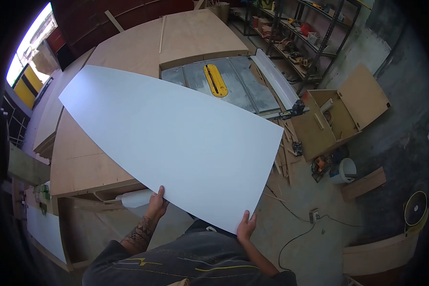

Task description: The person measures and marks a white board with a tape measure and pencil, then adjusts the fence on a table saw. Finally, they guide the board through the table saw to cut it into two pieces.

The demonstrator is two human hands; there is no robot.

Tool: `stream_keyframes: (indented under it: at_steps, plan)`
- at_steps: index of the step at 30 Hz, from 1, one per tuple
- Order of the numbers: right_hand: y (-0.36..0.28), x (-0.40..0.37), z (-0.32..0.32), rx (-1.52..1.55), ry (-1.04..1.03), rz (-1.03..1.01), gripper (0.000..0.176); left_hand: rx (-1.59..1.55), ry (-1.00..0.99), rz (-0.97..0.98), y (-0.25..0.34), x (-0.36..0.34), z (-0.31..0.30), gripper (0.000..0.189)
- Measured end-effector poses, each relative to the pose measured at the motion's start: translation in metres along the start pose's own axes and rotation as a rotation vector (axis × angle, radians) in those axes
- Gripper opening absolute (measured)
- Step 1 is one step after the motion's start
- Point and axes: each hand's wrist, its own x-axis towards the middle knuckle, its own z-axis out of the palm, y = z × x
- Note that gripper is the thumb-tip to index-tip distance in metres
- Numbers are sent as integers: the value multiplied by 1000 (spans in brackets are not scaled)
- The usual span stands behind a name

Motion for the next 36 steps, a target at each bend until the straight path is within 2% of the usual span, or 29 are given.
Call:
stream_keyframes:
  at_steps: [3, 5, 6, 8, 13, 15, 17, 19, 20, 21, 23, 24, 26, 27, 29, 30, 32, 36]
  plan:
    - [21, 33, -29, -96, 73, -51, 46, -44, -24, -68, -28, -17, 30, 46]
    - [33, 58, -56, -80, 41, -45, 45, -61, -101, -184, -53, -30, 44, 46]
    - [40, 68, -69, -57, 32, -21, 44, -75, -78, -175, -63, -33, 46, 46]
    - [52, 91, -95, -73, 6, -46, 44, -73, -242, -360, -88, -41, 52, 46]
    - [81, 164, -148, -148, -11, -88, 47, -27, -250, -460, -128, -67, 97, 45]
    - [87, 186, -164, -168, -6, -39, 51, -85, -286, -522, -148, -73, 109, 45]
    - [94, 208, -174, -186, 80, -173, 54, -64, -295, -558, -160, -77, 123, 45]
    - [83, 219, -187, -182, 52, -163, 57, 105, -275, -645, -172, -79, 132, 50]
    - [83, 232, -195, -205, 36, -181, 58, 415, -249, -656, -172, -79, 138, 58]
    - [84, 248, -199, -228, 16, -201, 58, 410, -229, -640, -183, -72, 128, 58]
    - [70, 267, -204, -272, -40, -158, 59, 389, -391, -752, -219, -48, 94, 69]
    - [62, 275, -204, -235, -58, -167, 58, 175, -330, -639, -196, -73, 123, 73]
    - [61, 284, -201, -195, -59, -165, 56, -19, -52, -511, -161, -90, 138, 74]
    - [70, 286, -198, -242, 2, -219, 55, -98, 3, -334, -143, -91, 133, 73]
    - [74, 285, -208, -296, 95, -256, 53, -202, 163, -47, -113, -77, 94, 74]
    - [69, 283, -211, -266, 38, -246, 52, -269, 219, 93, -99, -59, 67, 76]
    - [54, 279, -215, -236, -45, -210, 48, -398, 350, 244, -57, -40, 42, 73]
    - [42, 270, -217, -252, -22, -232, 47, -340, 402, 146, -45, -13, -14, 66]
